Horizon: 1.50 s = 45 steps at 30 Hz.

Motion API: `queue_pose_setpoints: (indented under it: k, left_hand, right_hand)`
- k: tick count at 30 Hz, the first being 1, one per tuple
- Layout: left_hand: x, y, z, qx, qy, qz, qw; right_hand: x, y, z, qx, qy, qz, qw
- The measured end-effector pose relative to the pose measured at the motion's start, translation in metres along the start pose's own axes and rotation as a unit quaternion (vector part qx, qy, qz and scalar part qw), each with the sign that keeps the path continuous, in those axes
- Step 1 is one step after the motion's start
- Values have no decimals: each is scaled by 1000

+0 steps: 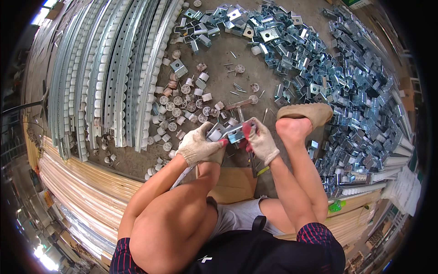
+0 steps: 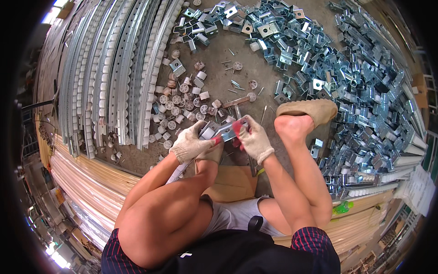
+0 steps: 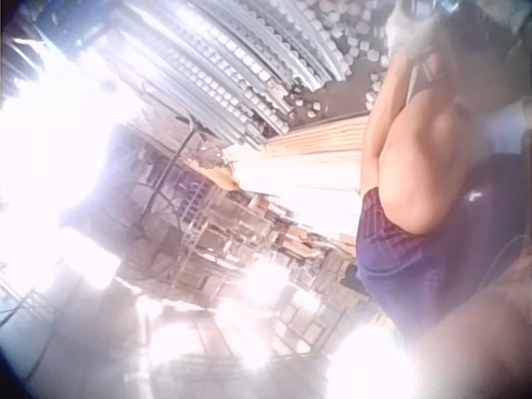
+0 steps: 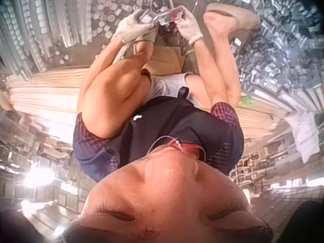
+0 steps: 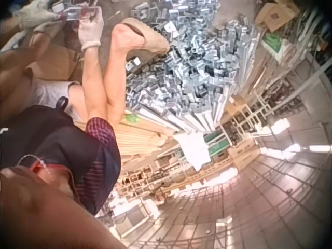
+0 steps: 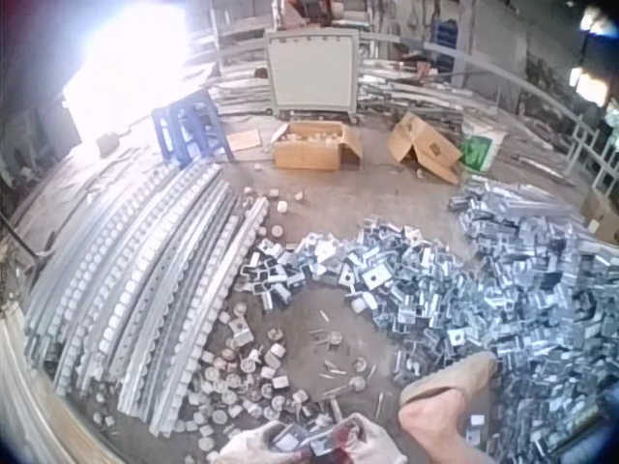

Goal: The person assembles metal brackets by hand, placing a white plastic component into a metal bracket and using a small tool to secure it. The person then places the assembled piece onto a long metal channel.

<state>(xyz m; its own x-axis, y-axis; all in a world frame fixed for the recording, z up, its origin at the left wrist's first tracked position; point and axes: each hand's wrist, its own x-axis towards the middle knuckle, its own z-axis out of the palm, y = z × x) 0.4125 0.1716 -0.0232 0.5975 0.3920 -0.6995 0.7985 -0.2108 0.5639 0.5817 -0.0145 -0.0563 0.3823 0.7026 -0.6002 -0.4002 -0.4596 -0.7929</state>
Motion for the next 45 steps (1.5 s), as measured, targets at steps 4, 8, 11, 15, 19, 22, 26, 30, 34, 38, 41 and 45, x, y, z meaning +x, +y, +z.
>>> queue_pose_setpoints:
  k: [4,8,11,15,19,22,26,30,34,38,41,45]
  left_hand:
    - [1,-1,-2,5,-14,35,999]
    - [5,-1,3,-33,-20,67,997]
    - [-1,7,-1,-6,-21,37,999]
    - [-4,17,7,11,-13,63,998]
    - [-7,17,6,39,14,59,997]
    - [-13,20,4,42,26,69,996]
    - [-20,25,7,54,36,77,995]
    - [-22,21,12,58,32,94,993]
    - [-24,25,6,49,21,79,995]
    - [-24,29,5,32,14,64,997]
    - [-23,26,6,10,9,65,998]
    - [-21,26,3,6,-3,59,998]
  right_hand:
    - [25,10,-1,24,61,-39,997]
    - [43,21,13,-8,82,-33,996]
    - [35,-10,29,0,77,-10,997]
    - [55,13,13,-42,78,-56,995]
    - [54,-4,22,-25,70,-46,996]
    - [52,-11,21,47,22,-16,999]
    - [41,-10,26,95,45,-16,994]
    - [50,-4,9,84,-32,0,996]
    - [53,-6,9,79,-55,-3,995]
    - [69,2,4,70,-55,-14,996]
    - [70,6,1,57,-81,-62,993]
    - [69,4,1,-11,-57,-60,996]
